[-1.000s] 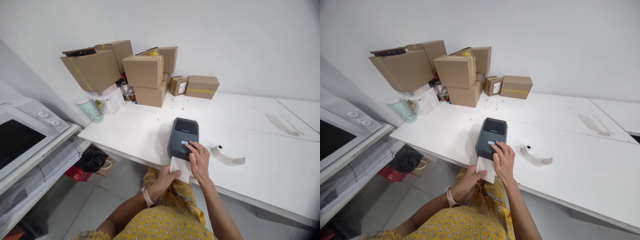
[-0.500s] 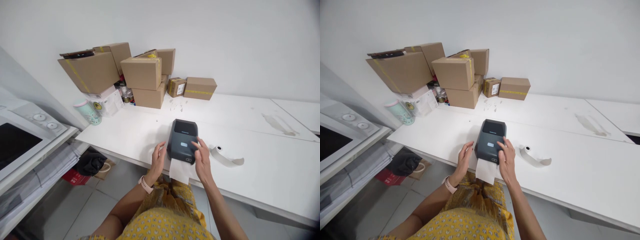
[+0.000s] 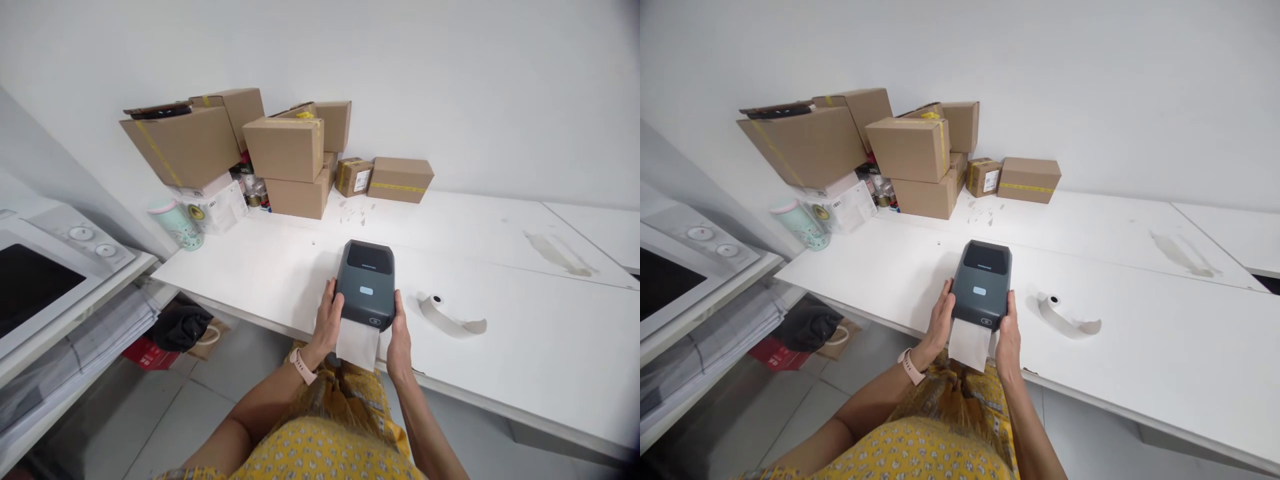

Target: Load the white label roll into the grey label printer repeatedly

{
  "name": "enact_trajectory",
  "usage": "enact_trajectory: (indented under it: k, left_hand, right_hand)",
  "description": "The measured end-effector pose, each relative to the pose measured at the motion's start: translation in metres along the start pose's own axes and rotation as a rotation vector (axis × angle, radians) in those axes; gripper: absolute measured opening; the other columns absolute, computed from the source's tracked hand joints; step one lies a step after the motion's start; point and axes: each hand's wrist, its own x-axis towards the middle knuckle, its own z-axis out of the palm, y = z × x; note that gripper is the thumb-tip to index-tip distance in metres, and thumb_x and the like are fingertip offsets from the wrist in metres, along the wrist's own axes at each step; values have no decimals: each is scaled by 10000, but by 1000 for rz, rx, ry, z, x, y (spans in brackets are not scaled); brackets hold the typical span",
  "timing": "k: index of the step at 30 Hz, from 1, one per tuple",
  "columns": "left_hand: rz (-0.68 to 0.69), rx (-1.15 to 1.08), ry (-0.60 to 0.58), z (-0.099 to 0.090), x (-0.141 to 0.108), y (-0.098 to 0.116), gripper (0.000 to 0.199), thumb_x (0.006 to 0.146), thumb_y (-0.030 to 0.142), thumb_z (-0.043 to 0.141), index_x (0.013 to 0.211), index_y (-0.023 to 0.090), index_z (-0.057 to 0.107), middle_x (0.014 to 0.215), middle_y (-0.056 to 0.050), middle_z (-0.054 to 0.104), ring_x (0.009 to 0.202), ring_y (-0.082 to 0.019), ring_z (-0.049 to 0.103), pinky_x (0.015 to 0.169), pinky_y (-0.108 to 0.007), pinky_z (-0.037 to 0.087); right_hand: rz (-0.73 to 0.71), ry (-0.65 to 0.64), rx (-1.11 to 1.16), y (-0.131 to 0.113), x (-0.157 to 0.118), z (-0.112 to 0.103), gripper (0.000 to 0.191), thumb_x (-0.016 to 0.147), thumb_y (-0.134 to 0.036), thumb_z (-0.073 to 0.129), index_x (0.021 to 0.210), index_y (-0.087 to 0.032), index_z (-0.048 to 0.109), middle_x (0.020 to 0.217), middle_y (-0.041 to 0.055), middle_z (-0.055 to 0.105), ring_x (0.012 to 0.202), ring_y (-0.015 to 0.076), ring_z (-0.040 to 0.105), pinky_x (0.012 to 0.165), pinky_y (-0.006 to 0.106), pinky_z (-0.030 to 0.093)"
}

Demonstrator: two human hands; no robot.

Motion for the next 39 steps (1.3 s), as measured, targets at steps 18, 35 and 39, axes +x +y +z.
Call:
enact_trajectory:
  k: [18, 35, 39]
  left_hand:
    - [141, 340, 12, -13, 107, 30, 419, 851, 261, 562, 1257, 165, 599, 1280, -119, 642, 1174, -222, 585, 977, -323, 466]
    - [-45, 817, -181, -7, 111, 21, 502, 790, 273, 569, 1290, 240, 598, 1107, -81, 735, 1034, -283, 662, 801, -315, 484]
    - [-7, 892, -183, -5, 112, 22, 451, 812, 251, 542, 1255, 215, 619, 1144, -109, 723, 1100, -295, 645, 893, -343, 469]
  right_hand:
    - [-462, 120, -232, -99, 161, -3, 634, 997, -567, 252, 1551, -260, 229, 1571, 119, 342, 1457, 257, 336, 1181, 511, 288]
    - [-594, 134, -331, -93, 191, -14, 452, 949, -520, 455, 1256, -215, 585, 1241, 124, 632, 1169, 274, 588, 1025, 468, 459]
    - [-491, -510, -695, -61, 165, 3, 424, 874, -464, 587, 1228, -233, 620, 1235, 110, 670, 1127, 294, 630, 948, 451, 508]
